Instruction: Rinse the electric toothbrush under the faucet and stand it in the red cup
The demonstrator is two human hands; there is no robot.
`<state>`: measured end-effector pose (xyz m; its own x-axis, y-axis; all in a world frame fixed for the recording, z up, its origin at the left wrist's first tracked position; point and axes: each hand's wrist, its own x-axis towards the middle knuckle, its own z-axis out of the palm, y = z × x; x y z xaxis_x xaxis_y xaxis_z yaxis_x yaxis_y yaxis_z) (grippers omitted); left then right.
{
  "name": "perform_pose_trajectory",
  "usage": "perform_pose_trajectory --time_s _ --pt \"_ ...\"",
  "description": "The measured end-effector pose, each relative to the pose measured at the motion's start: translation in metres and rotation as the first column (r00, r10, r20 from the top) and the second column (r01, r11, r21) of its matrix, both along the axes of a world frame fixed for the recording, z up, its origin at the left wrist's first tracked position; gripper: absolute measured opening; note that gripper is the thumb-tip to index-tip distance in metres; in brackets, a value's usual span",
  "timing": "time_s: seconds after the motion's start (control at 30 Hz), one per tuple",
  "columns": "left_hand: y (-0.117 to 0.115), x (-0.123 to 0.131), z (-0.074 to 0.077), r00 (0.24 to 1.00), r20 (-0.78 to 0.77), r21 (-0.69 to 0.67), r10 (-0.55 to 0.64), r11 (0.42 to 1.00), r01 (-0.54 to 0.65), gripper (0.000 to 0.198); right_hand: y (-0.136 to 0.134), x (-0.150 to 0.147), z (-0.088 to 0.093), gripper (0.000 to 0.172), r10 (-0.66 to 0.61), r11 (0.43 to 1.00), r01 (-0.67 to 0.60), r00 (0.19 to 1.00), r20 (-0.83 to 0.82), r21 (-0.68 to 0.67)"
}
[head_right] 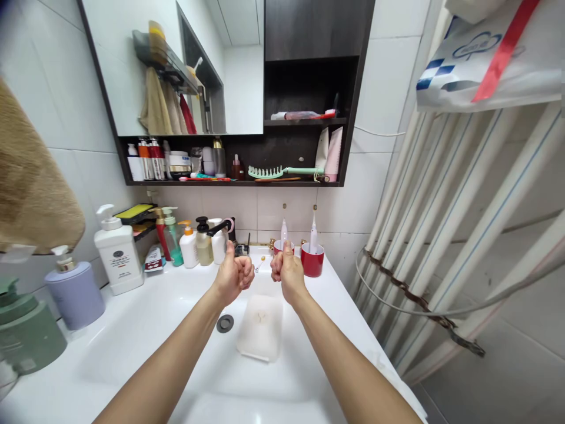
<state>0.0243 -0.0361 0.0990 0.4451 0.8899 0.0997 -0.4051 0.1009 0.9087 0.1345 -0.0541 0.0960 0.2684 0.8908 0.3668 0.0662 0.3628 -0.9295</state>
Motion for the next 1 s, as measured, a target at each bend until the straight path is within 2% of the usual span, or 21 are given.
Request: perform_pose_trajectory --time_s 0.1,0.17,0.23,0.3,0.37,0.43,0.6,0.77,0.9,1.0 --pt "0.002 0.001 -0.019 0.994 -0.106 -0.033 -0.018 0.999 0.015 0.059 0.013 0.011 -0.013 0.049 -0.088 0.992 0.098 0.989 0.121 -0.075" --pt "0.003 0.001 -0.039 0.981 -0.193 -0.073 0.005 0.997 -0.019 0.059 0.027 0.028 -0.020 0.048 -0.201 0.969 0.227 0.956 0.216 -0.102" --pt "0.004 -0.001 -0.062 0.956 -0.292 -0.131 0.025 0.989 -0.066 0.059 0.045 0.052 -0.025 0.041 -0.344 0.914 0.393 0.885 0.314 -0.106" --pt "0.006 -0.004 -0.084 0.919 -0.391 -0.174 0.044 0.977 -0.121 0.059 0.062 0.077 -0.029 0.028 -0.463 0.833 0.543 0.787 0.407 -0.103" --pt "0.009 -0.006 -0.100 0.873 -0.484 -0.160 0.049 0.977 -0.143 0.058 0.076 0.098 -0.034 0.022 -0.507 0.766 0.632 0.706 0.495 -0.116" --pt "0.012 -0.007 -0.108 0.836 -0.547 -0.129 0.045 0.982 -0.138 0.056 0.086 0.112 -0.040 0.024 -0.476 0.738 0.658 0.664 0.576 -0.148" --pt "0.014 -0.008 -0.112 0.804 -0.591 -0.069 0.069 0.988 -0.135 0.045 0.082 0.120 -0.055 0.020 -0.354 0.745 0.644 0.601 0.716 -0.172" --pt "0.019 0.000 -0.112 0.796 -0.554 0.150 0.244 0.970 -0.193 0.027 0.044 0.111 -0.059 0.018 -0.307 0.784 0.610 0.538 0.785 -0.112" --pt "0.030 0.023 -0.092 0.797 -0.465 0.305 0.387 0.914 -0.266 0.016 0.012 0.088 -0.066 0.018 -0.221 0.862 0.499 0.533 0.817 -0.093" --pt "0.040 0.043 -0.074 0.823 -0.360 0.362 0.438 0.879 -0.310 0.023 -0.001 0.062 -0.079 0.015 -0.147 0.907 0.407 0.540 0.829 -0.105"
